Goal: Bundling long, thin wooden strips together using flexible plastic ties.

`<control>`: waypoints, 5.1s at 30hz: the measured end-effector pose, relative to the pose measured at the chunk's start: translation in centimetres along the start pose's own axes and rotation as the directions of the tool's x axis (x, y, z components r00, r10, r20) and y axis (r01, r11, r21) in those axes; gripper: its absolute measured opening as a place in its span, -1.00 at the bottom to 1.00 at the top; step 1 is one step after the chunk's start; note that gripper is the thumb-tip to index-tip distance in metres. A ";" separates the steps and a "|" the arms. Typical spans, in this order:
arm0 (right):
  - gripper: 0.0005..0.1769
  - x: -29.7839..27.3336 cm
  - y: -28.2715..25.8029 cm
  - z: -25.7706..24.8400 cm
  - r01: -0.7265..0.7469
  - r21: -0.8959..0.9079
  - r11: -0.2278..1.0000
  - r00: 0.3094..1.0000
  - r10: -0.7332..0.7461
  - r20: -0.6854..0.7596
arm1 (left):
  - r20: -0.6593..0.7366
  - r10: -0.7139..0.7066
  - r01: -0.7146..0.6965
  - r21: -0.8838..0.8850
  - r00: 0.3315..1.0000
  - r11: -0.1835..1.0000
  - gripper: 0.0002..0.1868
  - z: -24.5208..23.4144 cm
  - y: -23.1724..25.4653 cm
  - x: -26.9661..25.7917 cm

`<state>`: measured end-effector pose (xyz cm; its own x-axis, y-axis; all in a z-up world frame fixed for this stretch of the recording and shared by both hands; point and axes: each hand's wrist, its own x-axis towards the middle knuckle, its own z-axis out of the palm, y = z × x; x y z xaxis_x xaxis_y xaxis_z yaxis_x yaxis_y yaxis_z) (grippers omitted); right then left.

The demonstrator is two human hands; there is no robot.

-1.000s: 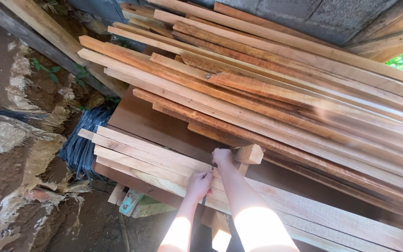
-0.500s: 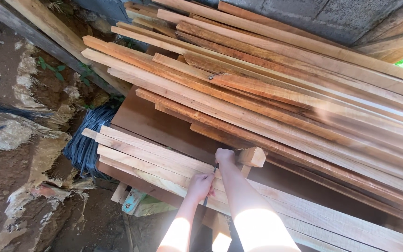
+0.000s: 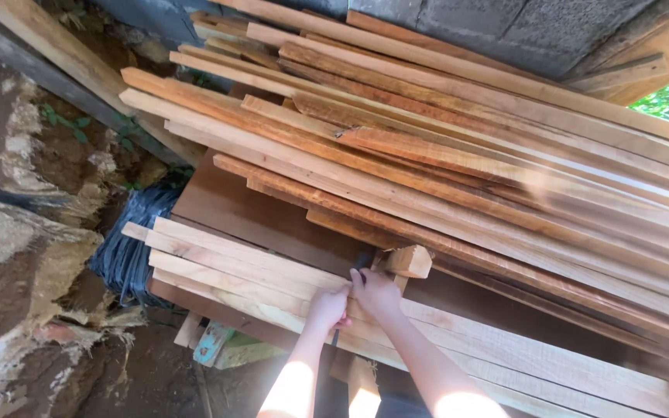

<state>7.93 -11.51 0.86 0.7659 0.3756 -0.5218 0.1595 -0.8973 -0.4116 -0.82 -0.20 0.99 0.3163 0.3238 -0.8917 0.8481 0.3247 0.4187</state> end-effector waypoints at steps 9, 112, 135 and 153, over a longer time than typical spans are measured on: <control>-0.64 0.4 0.6 -1.4 -0.093 0.354 0.930 0.976 0.014 0.219 | 0.016 0.039 -0.040 0.022 0.999 0.999 -0.51 0.1 -0.7 0.8; -0.68 1.9 1.7 -1.0 0.164 0.496 0.852 0.885 -0.350 0.307 | 0.282 0.636 -0.640 0.627 0.719 0.445 -0.79 -5.1 6.3 -0.9; -0.82 -2.7 0.3 -5.1 0.661 -0.435 0.612 0.677 -0.736 -0.007 | 0.369 0.377 -0.528 0.615 0.849 0.586 -0.87 -8.2 10.3 2.3; -0.89 0.5 -0.9 -0.1 0.470 0.350 0.810 0.877 -0.385 -0.286 | 0.261 0.633 -0.670 0.462 0.729 0.581 -0.80 -5.0 10.0 -0.5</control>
<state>8.27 -10.55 1.02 0.7887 0.6087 -0.0858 0.2708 -0.4693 -0.8405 5.38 7.30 6.48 0.8784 0.2099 -0.4294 0.4771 -0.4394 0.7612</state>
